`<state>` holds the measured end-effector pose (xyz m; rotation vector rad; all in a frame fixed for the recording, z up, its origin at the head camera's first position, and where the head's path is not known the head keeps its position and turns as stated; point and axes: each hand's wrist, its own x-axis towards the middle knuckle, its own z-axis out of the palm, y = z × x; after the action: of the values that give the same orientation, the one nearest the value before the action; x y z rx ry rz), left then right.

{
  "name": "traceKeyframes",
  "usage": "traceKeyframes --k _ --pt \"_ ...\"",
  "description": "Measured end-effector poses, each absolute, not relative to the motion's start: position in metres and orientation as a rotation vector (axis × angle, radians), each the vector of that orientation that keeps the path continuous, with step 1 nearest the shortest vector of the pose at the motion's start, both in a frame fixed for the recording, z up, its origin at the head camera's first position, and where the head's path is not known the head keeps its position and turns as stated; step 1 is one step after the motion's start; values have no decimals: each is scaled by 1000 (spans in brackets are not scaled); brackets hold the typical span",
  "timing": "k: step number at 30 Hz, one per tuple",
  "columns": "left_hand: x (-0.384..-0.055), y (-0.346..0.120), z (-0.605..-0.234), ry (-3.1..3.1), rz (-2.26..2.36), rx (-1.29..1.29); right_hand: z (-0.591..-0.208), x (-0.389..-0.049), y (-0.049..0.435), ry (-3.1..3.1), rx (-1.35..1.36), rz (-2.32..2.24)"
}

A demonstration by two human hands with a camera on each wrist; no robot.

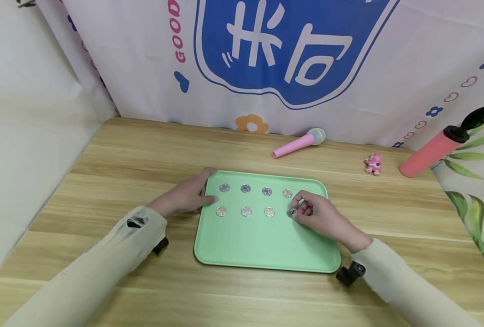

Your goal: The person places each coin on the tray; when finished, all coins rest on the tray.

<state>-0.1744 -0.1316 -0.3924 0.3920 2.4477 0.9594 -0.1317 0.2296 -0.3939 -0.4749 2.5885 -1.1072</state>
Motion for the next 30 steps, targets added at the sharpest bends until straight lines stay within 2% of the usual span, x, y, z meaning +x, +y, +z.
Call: traceKeyframes --k 16,30 --pt "-175 -132 -395 2432 989 393 -398 -132 229 2617 -458 -1029" --pt "-176 -133 -396 2450 971 400 -394 -125 246 2484 -392 -1196"
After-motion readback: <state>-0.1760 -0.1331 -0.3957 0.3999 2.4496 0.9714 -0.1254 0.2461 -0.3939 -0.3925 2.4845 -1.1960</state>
